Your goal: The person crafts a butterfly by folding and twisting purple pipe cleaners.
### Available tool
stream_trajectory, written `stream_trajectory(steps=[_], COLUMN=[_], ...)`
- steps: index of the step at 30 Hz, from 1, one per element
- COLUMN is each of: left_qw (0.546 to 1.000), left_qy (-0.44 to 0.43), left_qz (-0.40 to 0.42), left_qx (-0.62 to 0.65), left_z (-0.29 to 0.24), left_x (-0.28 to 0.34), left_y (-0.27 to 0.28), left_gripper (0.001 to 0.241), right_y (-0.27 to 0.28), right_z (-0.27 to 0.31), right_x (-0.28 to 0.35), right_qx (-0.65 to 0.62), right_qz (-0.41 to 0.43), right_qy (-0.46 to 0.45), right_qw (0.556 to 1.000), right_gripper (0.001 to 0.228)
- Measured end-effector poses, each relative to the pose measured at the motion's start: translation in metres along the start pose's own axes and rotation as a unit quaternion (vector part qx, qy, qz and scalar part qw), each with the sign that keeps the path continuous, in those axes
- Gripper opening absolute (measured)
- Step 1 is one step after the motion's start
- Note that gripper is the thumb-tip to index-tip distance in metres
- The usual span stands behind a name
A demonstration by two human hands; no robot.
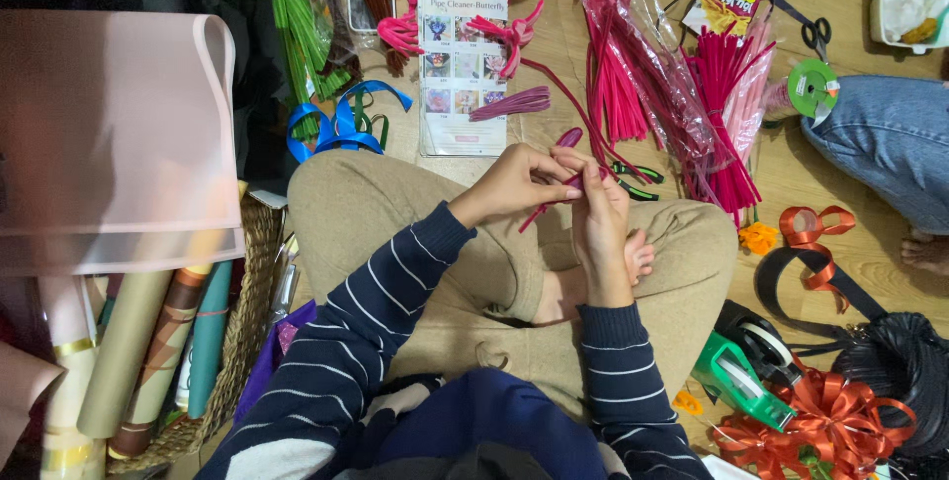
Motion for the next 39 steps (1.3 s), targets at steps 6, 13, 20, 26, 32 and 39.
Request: stream_trajectory(steps=[6, 13, 20, 26, 32, 39], left_qw=[0.999, 0.999, 0.999, 0.999, 0.999, 0.999], left_qy=[-0.021, -0.022, -0.018, -0.004, 0.018, 0.022], left_qz=[0.019, 0.031, 0.046, 0.048, 0.033, 0.04], left_qx=[-0.017, -0.007, -0.013, -0.02, -0.031, -0.01], left_z=[-0.015, -0.011, 0.017, 0.001, -0.008, 0.003], left_x=[0.006, 0.005, -0.005, 0.002, 0.009, 0.002], left_y=[-0.002, 0.001, -0.008, -0.004, 0.0, 0.0], left_gripper=[0.026, 0.019, 0.018, 0.015, 0.015, 0.015], right_y=[0.005, 0.022, -0.012, -0.019, -0.013, 0.03], right_z=[0.001, -0.003, 0.026, 0.032, 0.036, 0.017], right_x=[-0.002, -0.005, 0.002, 0.001, -0.005, -0.009], right_qx=[0.055, 0.025, 0.156, 0.159, 0.141, -0.005], right_qz=[0.021, 0.071, 0.038, 0.035, 0.044, 0.057], right_qy=[0.023, -0.005, 0.04, 0.036, 0.031, -0.02], right_qw=[0.998, 0.997, 0.986, 0.986, 0.989, 0.998], right_gripper=[0.045, 0.051, 0.045, 0.042, 0.046, 0.044])
Point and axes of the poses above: each hand's wrist, its own x-axis away from the middle knuckle, its own y-axis out of the back of the hand, z = x × y, the point moved 1 cm from there along -x, towards the middle knuckle, and after that the axes turned 4 degrees about y, right-handed, at the moved point
